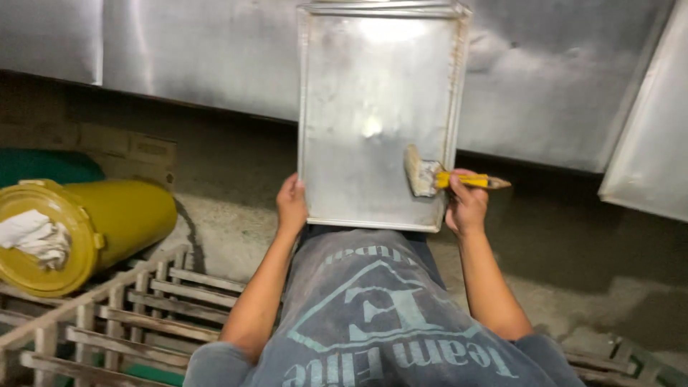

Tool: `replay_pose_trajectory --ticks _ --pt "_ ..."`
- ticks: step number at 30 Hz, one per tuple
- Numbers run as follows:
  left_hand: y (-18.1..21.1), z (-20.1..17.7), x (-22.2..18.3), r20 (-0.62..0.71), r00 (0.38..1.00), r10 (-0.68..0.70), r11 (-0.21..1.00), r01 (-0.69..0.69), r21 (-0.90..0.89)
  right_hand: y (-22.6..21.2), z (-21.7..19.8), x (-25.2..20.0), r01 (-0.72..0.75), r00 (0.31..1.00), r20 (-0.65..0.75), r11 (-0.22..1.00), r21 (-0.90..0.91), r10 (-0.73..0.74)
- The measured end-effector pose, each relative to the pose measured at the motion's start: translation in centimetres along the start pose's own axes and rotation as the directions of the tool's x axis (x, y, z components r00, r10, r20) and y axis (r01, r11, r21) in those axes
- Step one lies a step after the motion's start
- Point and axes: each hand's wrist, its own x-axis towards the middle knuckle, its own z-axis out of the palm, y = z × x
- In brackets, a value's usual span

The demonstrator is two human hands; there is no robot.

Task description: Greasing metal baking trays using a brush and a bowl of shortening or grease mixture.

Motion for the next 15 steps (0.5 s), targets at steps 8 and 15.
replay_pose_trajectory --ticks 8,15 --pt "-2.8 -17.6 11.3 -0.121 0.992 0.032 0.994 -0.044 -0.100 9.0 22.0 1.2 0.043 0.989 0.142 0.997 -0.064 -0.033" --pt "-0.7 -20.8 21.7 -0.145 0.987 0.071 0.997 -0.073 -0.012 8.0 33.5 -0.8 0.292 0.955 0.160 0.897 -0.331 -0.252"
